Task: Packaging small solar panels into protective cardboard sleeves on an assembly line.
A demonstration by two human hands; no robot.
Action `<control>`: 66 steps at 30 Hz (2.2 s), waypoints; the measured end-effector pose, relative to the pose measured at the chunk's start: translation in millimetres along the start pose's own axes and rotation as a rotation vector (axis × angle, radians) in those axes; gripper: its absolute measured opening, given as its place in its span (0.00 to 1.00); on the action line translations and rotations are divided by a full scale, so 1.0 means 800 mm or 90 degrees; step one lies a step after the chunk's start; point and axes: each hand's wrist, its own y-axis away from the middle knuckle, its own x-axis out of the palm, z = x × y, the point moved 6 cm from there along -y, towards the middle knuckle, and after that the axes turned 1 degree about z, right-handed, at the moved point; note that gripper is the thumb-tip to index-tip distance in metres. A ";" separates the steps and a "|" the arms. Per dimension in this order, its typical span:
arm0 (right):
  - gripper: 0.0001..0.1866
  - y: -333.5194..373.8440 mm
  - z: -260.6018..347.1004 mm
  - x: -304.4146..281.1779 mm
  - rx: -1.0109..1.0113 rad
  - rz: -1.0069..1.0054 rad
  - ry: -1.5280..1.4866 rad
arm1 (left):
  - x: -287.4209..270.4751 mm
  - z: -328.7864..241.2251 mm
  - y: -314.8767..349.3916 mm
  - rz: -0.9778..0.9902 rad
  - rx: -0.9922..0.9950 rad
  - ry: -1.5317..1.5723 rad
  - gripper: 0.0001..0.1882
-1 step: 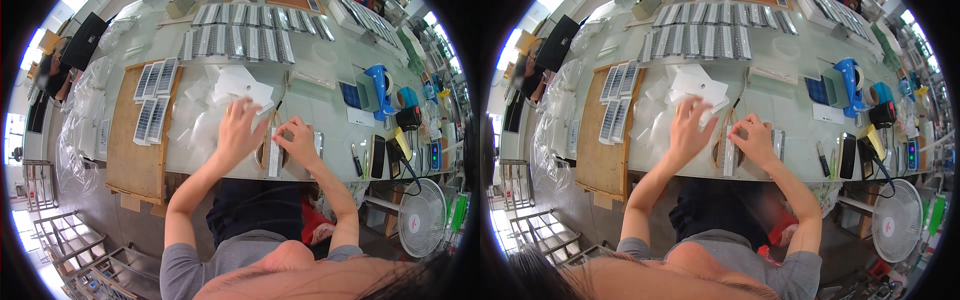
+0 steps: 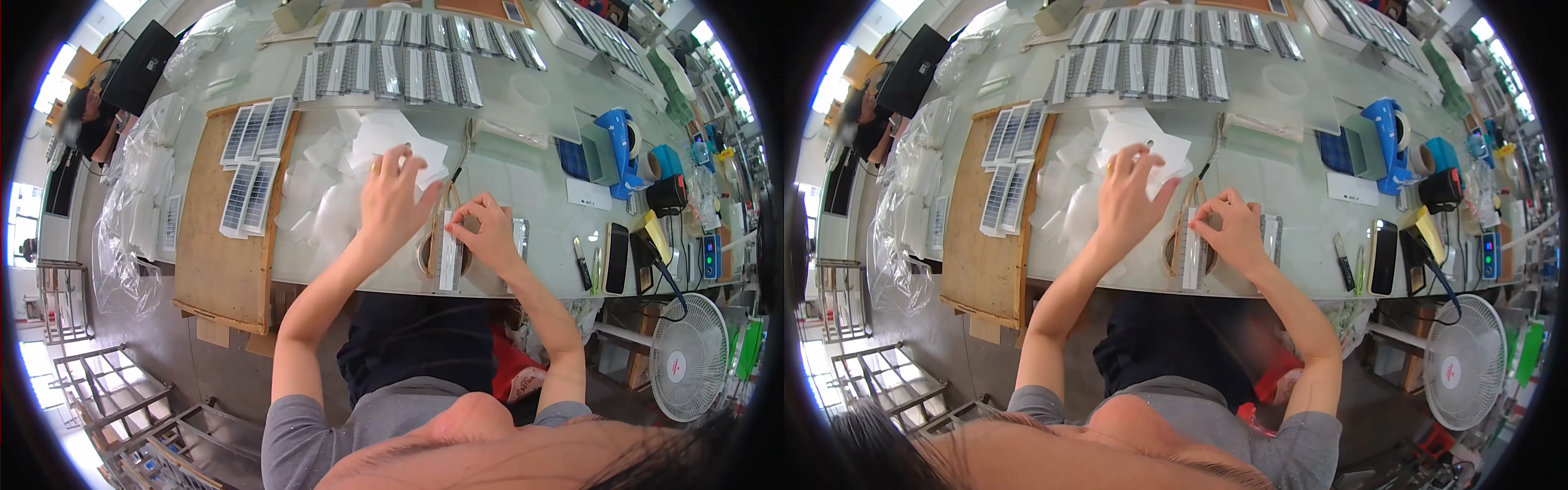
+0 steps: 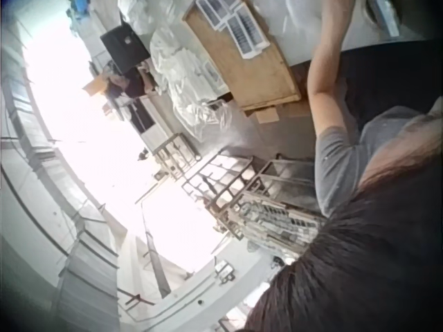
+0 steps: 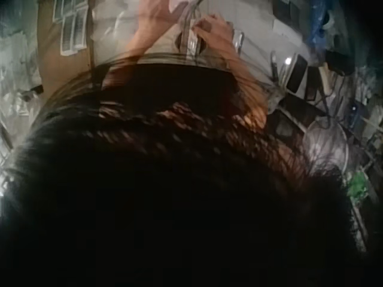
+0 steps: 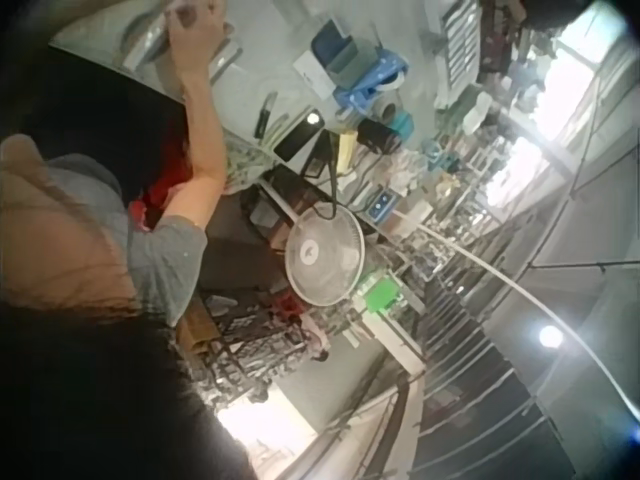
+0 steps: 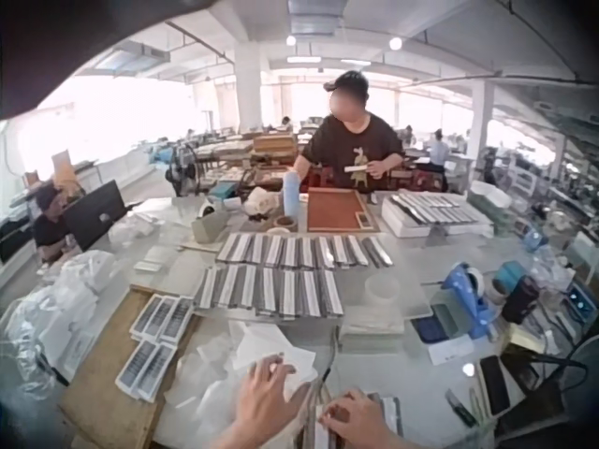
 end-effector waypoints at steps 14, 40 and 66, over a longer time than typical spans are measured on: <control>0.08 0.005 0.008 -0.005 0.006 0.003 0.008 | 0.047 0.043 -0.030 0.237 -0.241 0.078 0.13; 0.11 0.048 0.001 -0.015 0.094 0.019 -0.106 | -0.027 -0.045 0.153 0.264 0.280 0.307 0.13; 0.15 0.045 0.016 -0.014 -0.033 -0.100 0.062 | -0.022 -0.057 0.132 0.291 0.299 0.218 0.10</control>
